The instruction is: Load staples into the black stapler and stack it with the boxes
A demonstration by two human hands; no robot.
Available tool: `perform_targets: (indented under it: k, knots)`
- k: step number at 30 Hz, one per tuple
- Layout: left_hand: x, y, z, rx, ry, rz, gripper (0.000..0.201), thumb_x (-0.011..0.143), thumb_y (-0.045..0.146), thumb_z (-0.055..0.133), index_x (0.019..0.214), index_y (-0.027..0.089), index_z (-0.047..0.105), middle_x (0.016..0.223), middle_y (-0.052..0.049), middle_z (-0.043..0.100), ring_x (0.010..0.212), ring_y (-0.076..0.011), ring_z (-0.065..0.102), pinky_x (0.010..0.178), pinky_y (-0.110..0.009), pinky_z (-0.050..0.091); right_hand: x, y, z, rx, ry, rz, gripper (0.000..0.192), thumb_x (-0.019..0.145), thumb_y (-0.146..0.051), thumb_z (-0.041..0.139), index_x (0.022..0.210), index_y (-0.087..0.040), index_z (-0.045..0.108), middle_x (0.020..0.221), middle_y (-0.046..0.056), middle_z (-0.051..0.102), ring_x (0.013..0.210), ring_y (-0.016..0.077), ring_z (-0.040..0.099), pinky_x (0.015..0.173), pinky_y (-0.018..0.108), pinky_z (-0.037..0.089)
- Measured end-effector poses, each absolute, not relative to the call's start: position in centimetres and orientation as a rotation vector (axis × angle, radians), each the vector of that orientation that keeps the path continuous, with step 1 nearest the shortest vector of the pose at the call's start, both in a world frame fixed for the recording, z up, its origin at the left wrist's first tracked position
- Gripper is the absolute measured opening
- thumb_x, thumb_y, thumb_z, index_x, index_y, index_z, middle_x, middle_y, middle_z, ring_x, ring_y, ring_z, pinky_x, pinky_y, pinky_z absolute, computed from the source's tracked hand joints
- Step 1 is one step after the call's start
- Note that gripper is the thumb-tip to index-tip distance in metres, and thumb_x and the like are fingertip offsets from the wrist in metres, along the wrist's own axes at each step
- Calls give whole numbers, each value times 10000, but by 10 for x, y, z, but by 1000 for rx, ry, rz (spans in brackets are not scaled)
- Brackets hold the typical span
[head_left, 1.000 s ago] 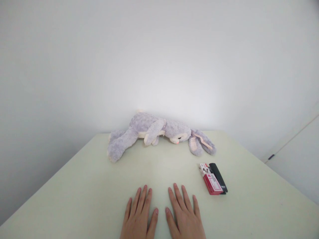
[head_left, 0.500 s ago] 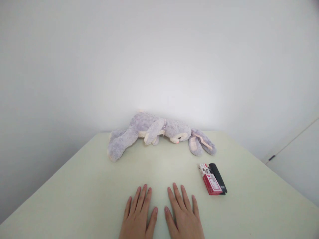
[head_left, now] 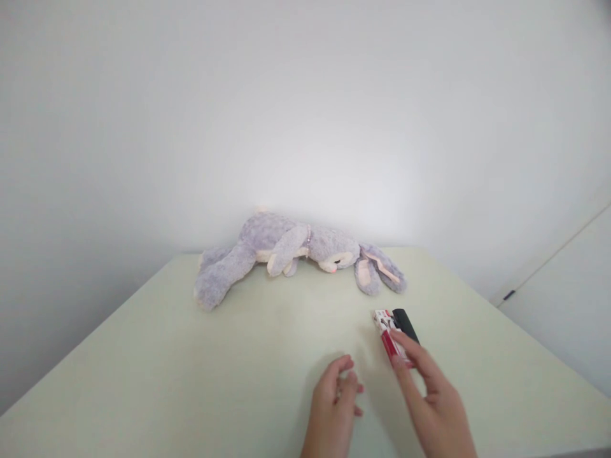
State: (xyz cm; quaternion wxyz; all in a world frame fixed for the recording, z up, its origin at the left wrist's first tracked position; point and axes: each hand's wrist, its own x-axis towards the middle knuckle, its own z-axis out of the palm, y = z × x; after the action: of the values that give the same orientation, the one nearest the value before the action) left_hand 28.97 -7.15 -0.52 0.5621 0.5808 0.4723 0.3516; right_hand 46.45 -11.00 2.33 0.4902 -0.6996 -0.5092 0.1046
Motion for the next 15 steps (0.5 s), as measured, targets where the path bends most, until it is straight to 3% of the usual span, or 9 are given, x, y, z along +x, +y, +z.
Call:
perform_targets:
  k: [3, 5, 10, 15]
  knots:
    - [344, -54, 13, 1366, 1099, 804, 484, 1015, 435, 372, 1370, 168, 566, 1313, -157, 661, 985, -208, 706, 801, -335, 597, 533, -95, 20, -1852, -991, 175, 553, 924, -605, 492, 1303, -243, 670, 1333, 123, 675, 1089, 305, 689, 881, 430, 579]
    - [368, -39, 22, 1404, 1101, 793, 464, 1006, 429, 407, 1331, 157, 597, 1234, -155, 696, 973, -212, 701, 829, -341, 583, 564, -81, 10, -1884, -1050, 371, 640, 951, -614, 395, 1310, -154, 657, 1222, 176, 712, 998, 305, 700, 815, 440, 575]
    - [376, -11, 29, 1451, 1095, 755, 429, 985, 479, 447, 1070, 150, 708, 1021, -124, 752, 896, -219, 709, 789, -327, 565, 565, -55, -5, -1790, -1295, 537, 529, 947, -592, 460, 1111, -183, 752, 1057, 106, 743, 1021, 272, 672, 956, 408, 511]
    - [313, -14, 30, 1461, 1194, 789, 507, 970, 580, 435, 1008, 159, 715, 961, -115, 770, 905, -239, 708, 807, -326, 538, 491, -55, -2, -1679, -1443, 653, 462, 986, -558, 457, 1086, -219, 754, 1072, 80, 703, 988, 228, 671, 917, 326, 501]
